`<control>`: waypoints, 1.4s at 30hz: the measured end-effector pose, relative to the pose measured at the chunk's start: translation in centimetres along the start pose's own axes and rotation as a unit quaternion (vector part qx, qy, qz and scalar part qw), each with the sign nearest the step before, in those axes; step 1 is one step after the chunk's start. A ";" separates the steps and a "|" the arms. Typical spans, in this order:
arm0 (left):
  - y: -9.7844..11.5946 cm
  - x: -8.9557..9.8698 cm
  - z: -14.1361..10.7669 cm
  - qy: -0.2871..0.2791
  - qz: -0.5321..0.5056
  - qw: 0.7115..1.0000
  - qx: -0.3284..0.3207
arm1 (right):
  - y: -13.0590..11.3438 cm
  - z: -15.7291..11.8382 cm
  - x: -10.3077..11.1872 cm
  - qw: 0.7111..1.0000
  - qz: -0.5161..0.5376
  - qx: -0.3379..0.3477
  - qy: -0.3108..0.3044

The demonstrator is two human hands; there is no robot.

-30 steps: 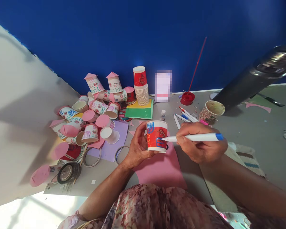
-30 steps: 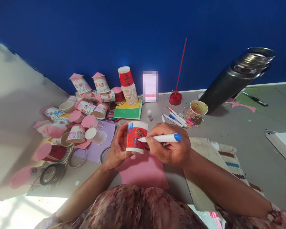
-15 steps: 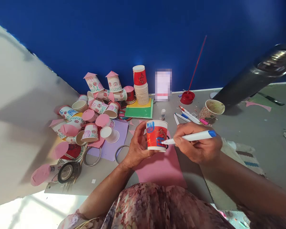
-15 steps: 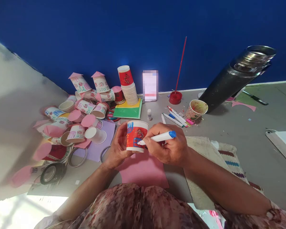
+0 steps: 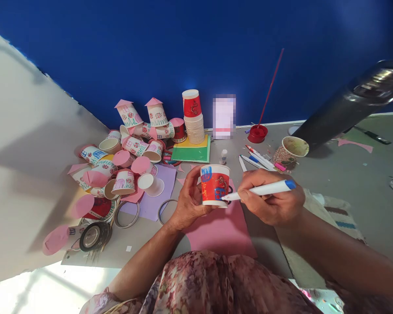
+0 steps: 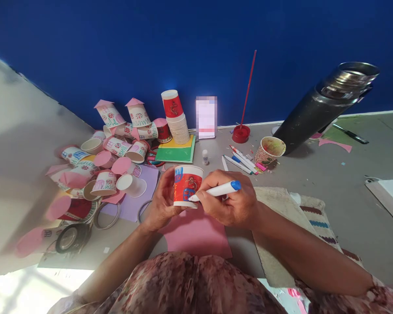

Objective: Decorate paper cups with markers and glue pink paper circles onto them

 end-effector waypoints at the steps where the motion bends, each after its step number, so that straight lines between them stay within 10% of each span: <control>1: 0.1 0.0 0.0 -0.001 -0.001 1.000 -0.001 | 0.0 0.0 0.0 1.000 0.000 -0.001 -0.002; 21: -0.5 0.1 0.0 -0.008 -0.026 1.000 -0.014 | 0.0 -0.5 2.0 0.996 -0.037 0.008 0.081; 42: -0.5 -0.3 -0.3 -0.035 0.021 0.998 -0.052 | 0.0 0.2 0.0 0.999 -0.041 -0.002 -0.005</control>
Point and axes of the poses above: each hand's wrist, its own z-axis towards the middle knuckle, its own x-axis out of the back of the hand, y = z × x, the point moved 10 cm from there along z, towards the middle knuckle, and after that the axes turned 12 degrees about z, right-handed, at the moved point
